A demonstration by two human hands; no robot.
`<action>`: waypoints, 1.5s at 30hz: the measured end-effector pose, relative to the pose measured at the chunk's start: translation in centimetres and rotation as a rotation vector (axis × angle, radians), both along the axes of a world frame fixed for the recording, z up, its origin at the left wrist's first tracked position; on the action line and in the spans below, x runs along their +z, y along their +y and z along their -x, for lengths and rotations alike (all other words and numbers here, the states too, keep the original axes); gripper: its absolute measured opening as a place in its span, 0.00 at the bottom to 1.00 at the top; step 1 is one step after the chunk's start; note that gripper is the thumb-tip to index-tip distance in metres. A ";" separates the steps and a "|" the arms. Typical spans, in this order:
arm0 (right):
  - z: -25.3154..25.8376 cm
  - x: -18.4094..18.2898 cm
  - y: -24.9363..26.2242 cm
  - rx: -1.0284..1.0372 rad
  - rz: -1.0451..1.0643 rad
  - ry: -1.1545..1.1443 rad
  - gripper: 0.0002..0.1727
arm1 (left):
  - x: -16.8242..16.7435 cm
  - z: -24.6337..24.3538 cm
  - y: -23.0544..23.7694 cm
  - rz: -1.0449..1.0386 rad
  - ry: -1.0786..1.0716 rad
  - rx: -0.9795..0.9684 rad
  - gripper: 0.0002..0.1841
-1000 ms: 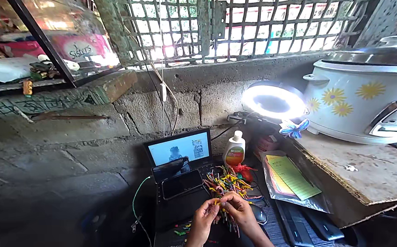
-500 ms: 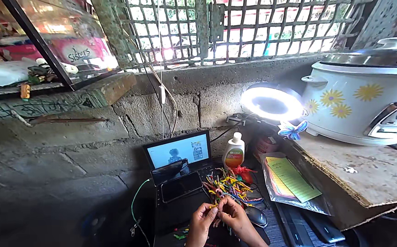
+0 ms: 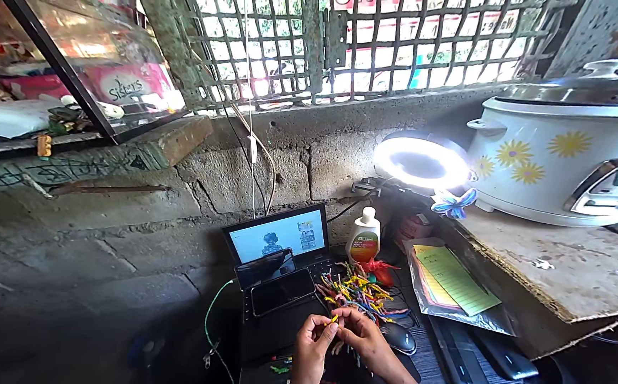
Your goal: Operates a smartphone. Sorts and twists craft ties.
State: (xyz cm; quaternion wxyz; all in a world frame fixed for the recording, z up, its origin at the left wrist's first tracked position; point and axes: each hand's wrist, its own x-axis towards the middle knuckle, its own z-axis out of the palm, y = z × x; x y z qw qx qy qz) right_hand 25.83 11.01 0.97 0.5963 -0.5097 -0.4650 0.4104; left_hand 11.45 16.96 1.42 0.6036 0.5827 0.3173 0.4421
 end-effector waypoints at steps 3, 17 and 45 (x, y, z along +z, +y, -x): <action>0.0 0.4 -0.2 -0.016 0.023 -0.003 0.09 | 0.0 -0.1 -0.1 -0.014 -0.003 0.012 0.04; 0.8 0.0 -0.3 -0.170 -0.246 0.259 0.07 | 0.5 -0.1 -1.0 0.018 0.167 -0.152 0.06; 0.2 0.6 -1.2 0.425 0.067 0.458 0.04 | -0.2 2.6 0.8 0.023 -0.223 -0.451 0.12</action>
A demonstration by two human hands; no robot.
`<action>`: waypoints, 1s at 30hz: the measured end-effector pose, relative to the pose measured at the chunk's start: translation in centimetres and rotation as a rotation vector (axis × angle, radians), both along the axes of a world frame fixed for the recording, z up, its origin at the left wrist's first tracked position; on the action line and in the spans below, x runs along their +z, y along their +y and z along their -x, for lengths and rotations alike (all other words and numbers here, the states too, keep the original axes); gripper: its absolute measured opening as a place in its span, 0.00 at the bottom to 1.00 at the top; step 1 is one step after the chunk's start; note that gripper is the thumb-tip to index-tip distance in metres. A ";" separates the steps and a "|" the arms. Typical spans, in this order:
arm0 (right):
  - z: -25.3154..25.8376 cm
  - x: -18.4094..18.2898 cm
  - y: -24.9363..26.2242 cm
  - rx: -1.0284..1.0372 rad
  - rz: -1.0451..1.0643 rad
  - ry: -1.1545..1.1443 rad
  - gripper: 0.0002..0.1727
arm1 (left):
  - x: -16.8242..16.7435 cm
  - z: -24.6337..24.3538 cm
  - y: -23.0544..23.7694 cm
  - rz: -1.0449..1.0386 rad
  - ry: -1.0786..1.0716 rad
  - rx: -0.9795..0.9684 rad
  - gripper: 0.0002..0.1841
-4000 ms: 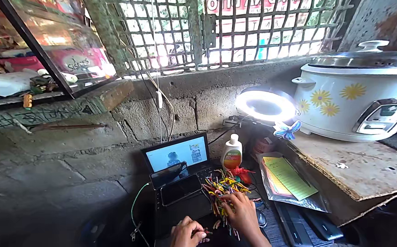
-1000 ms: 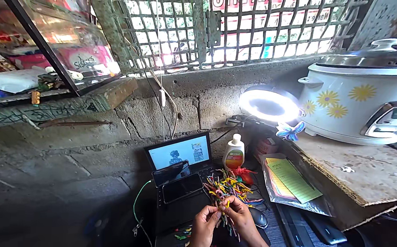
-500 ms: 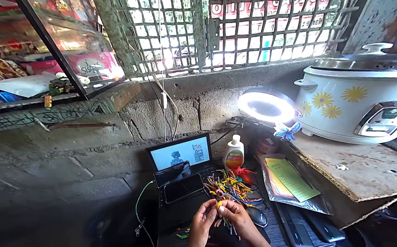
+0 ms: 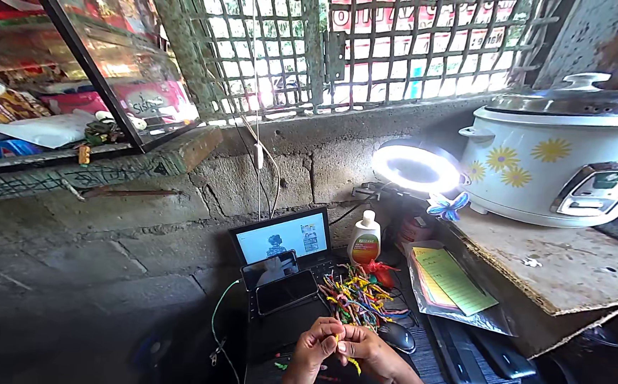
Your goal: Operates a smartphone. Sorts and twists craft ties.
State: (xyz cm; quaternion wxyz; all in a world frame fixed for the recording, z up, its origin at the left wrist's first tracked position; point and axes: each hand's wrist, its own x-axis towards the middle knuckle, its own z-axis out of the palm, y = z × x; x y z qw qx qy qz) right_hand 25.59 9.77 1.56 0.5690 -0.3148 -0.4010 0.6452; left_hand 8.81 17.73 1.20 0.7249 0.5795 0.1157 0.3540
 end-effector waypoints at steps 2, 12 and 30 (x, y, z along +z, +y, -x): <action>0.1 0.0 0.1 -0.034 0.017 -0.010 0.03 | 0.0 0.0 0.1 -0.003 0.028 0.013 0.08; 0.4 -0.2 0.4 -0.218 0.060 -0.034 0.05 | 0.9 -0.5 -0.5 0.128 0.198 0.118 0.15; 1.0 1.0 0.4 -0.250 0.080 -0.292 0.12 | 1.0 -1.5 -0.9 0.000 0.213 0.472 0.06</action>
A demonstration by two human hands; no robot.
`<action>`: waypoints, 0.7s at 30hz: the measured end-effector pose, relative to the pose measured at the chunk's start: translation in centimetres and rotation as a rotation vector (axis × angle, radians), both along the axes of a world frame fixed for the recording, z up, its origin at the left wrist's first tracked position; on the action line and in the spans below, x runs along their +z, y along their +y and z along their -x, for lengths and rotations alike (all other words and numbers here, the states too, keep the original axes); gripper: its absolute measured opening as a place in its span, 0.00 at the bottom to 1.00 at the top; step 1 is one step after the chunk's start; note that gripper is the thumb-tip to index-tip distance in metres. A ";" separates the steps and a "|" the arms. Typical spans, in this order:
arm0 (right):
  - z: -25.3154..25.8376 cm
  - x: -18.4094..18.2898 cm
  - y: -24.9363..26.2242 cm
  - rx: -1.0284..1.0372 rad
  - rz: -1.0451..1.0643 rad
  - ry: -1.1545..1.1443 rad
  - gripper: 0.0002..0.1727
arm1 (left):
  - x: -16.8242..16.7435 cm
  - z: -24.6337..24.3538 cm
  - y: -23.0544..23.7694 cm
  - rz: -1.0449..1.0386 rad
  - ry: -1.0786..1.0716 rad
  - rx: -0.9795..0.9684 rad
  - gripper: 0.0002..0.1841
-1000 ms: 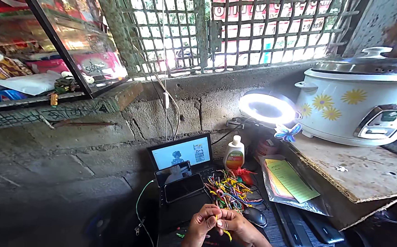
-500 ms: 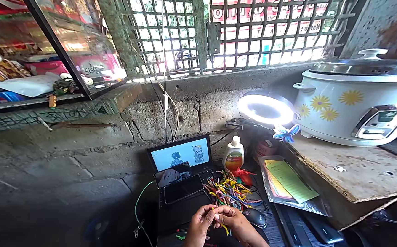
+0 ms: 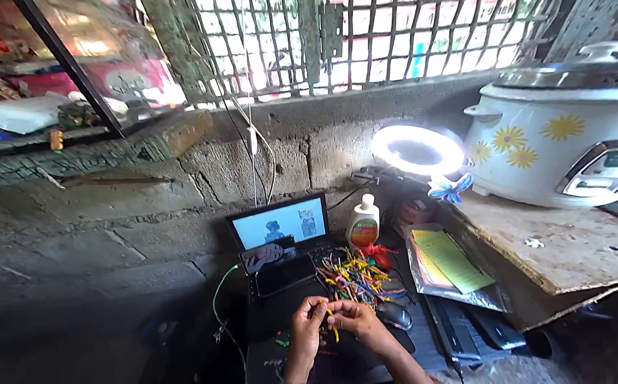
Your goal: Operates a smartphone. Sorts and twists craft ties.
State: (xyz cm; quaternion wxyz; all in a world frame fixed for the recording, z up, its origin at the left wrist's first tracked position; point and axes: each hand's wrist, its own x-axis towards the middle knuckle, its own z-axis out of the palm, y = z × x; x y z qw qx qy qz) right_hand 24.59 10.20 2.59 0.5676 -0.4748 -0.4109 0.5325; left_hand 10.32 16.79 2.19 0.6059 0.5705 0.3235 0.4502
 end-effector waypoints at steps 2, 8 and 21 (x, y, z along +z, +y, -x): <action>0.4 -0.1 -0.2 -0.033 0.039 -0.118 0.11 | 0.2 0.0 -0.3 0.000 0.004 0.023 0.07; 0.5 0.9 -0.7 0.023 0.076 -0.437 0.13 | 0.3 -0.2 -0.3 0.178 -0.122 -0.001 0.09; -0.4 1.2 -0.6 -0.034 0.032 -0.178 0.11 | 0.5 0.0 0.1 0.240 -0.345 -0.008 0.13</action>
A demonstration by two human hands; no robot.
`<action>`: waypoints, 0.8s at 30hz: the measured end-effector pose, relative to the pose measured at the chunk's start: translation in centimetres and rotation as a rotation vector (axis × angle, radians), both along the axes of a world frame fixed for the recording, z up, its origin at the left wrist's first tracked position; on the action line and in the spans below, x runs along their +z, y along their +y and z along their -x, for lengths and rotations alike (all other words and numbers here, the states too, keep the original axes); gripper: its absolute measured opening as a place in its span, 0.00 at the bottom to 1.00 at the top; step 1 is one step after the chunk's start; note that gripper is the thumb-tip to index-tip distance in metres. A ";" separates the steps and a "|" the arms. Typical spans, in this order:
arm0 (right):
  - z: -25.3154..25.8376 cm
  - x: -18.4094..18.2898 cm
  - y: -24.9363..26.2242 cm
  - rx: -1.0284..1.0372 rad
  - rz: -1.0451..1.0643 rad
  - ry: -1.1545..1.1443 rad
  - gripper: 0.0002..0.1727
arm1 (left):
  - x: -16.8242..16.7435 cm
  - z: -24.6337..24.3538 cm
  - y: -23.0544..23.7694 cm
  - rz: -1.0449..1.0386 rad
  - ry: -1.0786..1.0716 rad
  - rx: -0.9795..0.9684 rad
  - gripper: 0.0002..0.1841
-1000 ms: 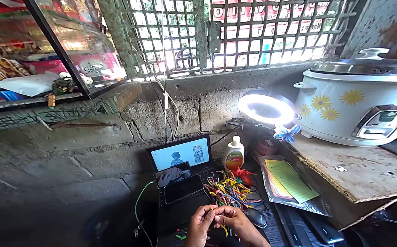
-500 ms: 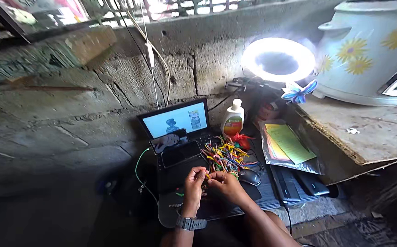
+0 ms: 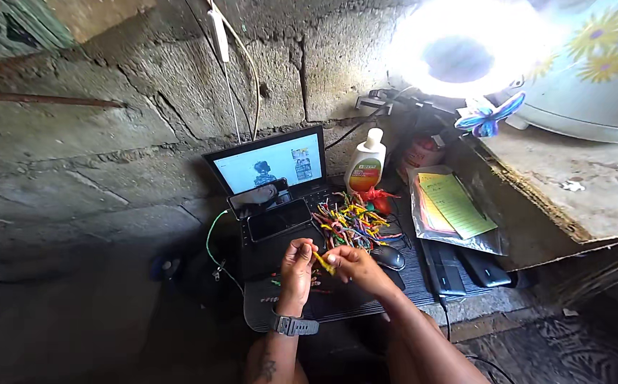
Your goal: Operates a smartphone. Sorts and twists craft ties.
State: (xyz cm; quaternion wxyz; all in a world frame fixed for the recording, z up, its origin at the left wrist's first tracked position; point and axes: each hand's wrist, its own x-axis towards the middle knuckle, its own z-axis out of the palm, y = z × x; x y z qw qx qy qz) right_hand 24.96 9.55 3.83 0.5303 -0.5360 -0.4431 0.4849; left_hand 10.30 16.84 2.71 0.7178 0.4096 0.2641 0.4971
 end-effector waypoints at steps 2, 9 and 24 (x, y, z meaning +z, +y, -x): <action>-2.4 0.4 0.3 -0.215 -0.044 -0.293 0.16 | 0.3 0.2 0.2 0.030 0.043 0.014 0.13; -6.1 -2.1 2.0 -0.670 0.035 -0.902 0.17 | 0.6 0.1 -0.6 0.020 0.085 -0.149 0.10; -6.3 -2.4 2.2 -0.787 0.046 -0.840 0.11 | 0.5 1.1 -0.8 -0.046 0.086 -0.235 0.10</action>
